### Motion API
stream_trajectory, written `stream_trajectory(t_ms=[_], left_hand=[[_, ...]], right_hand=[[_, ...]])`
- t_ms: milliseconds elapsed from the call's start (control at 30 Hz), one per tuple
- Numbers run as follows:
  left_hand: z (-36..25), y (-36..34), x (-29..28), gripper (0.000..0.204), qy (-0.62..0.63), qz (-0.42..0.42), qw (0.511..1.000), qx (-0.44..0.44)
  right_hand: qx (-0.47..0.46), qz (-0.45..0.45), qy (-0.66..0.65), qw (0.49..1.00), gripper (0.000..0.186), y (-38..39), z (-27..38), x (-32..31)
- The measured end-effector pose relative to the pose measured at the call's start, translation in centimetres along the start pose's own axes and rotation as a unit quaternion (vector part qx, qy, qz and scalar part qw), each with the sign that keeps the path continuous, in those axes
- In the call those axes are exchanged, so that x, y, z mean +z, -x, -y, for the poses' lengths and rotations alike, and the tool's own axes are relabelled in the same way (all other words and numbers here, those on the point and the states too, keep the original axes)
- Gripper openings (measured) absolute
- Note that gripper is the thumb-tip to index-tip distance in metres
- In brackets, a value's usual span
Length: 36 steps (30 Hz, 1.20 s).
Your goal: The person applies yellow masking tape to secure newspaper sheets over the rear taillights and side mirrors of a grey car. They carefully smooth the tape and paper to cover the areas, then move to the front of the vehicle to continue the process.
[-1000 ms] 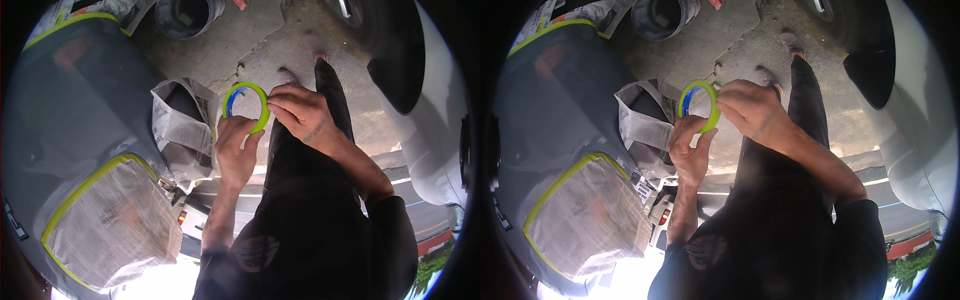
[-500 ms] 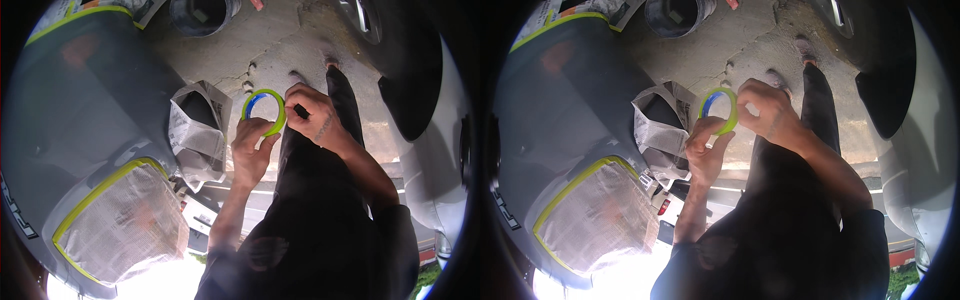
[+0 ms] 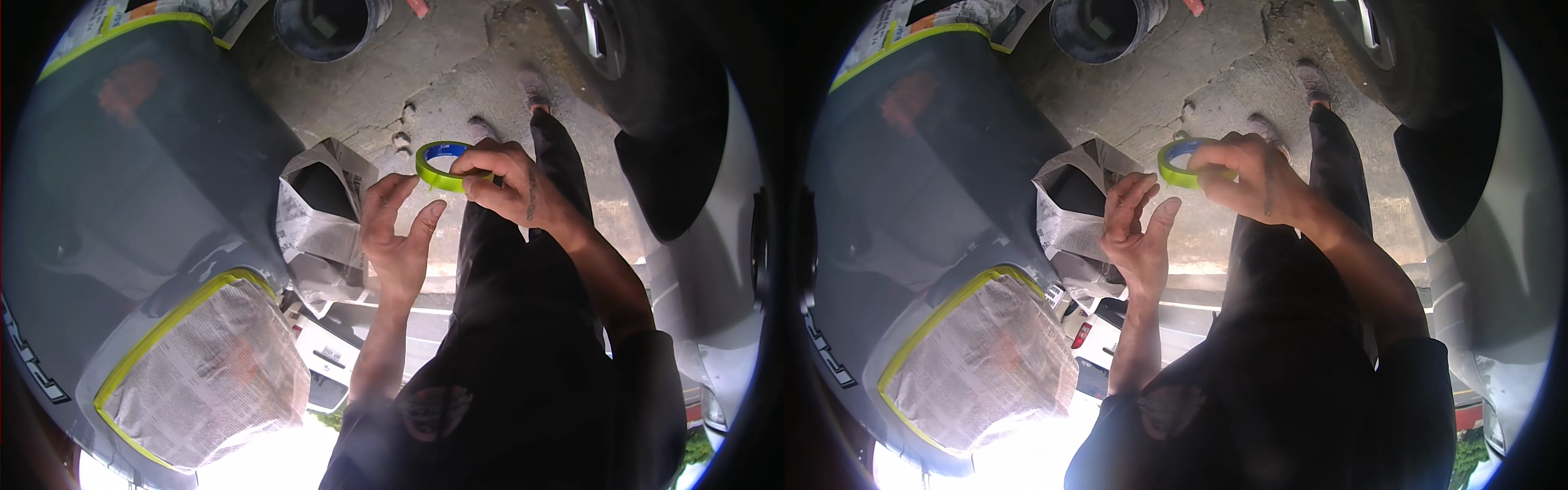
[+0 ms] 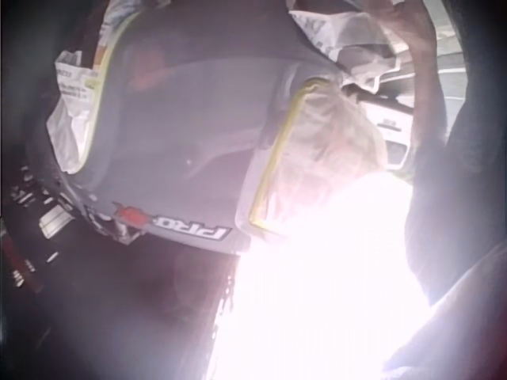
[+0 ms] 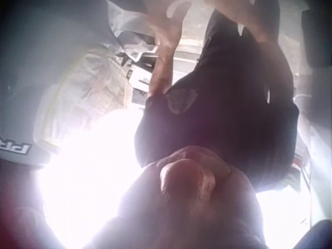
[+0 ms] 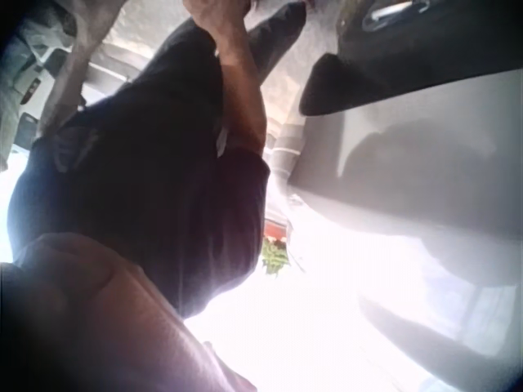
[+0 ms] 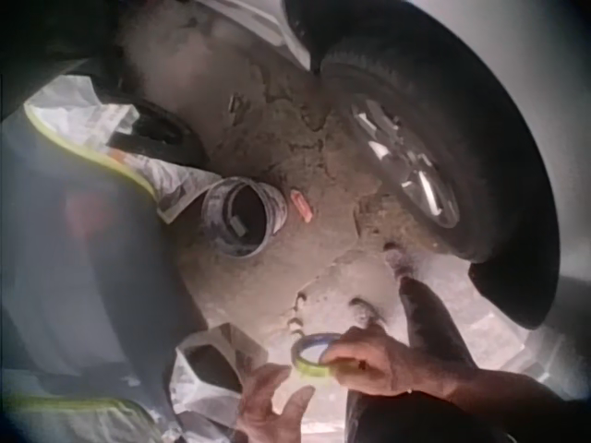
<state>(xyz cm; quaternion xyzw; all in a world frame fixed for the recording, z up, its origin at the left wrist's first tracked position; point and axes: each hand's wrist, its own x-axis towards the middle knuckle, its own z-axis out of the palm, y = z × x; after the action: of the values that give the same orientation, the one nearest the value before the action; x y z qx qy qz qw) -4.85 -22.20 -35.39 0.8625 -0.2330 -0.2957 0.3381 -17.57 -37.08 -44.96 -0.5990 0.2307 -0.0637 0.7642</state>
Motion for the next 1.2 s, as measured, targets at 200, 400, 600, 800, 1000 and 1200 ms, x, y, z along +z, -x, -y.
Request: stream_trajectory(t_ms=[200,400,600,800,1000,1200], left_hand=[[0.3,0.0,1.7,0.014,-0.159,-0.052,0.979,0.117],[-1.5,-1.1,0.0,0.006,-0.191,-0.115,0.966,0.130],[-1.7,-1.6,-1.0,0.005,-0.218,-0.068,0.971,0.070],[-3.0,-1.0,-2.0,0.018,-0.232,-0.042,0.966,0.110],[-4.1,-2.0,-9.0,0.070,-0.307,-0.201,0.920,0.141],[-2.1,-4.0,-11.1,0.065,-0.460,0.018,0.887,0.042]], right_hand=[[-0.001,-0.072,0.022,0.997,0.015,-0.2,-1.0,2.3],[0.200,-0.118,-0.158,0.960,0.025,0.7,-7.6,2.6],[0.013,-0.061,-0.092,0.994,0.028,-1.1,-1.9,3.2],[-0.059,0.037,-0.041,0.997,0.018,-2.0,-0.1,2.4],[0.069,-0.021,-0.133,0.988,0.031,-5.0,-3.0,2.0],[0.028,0.065,-0.211,0.975,0.059,-10.8,-1.0,7.8]])
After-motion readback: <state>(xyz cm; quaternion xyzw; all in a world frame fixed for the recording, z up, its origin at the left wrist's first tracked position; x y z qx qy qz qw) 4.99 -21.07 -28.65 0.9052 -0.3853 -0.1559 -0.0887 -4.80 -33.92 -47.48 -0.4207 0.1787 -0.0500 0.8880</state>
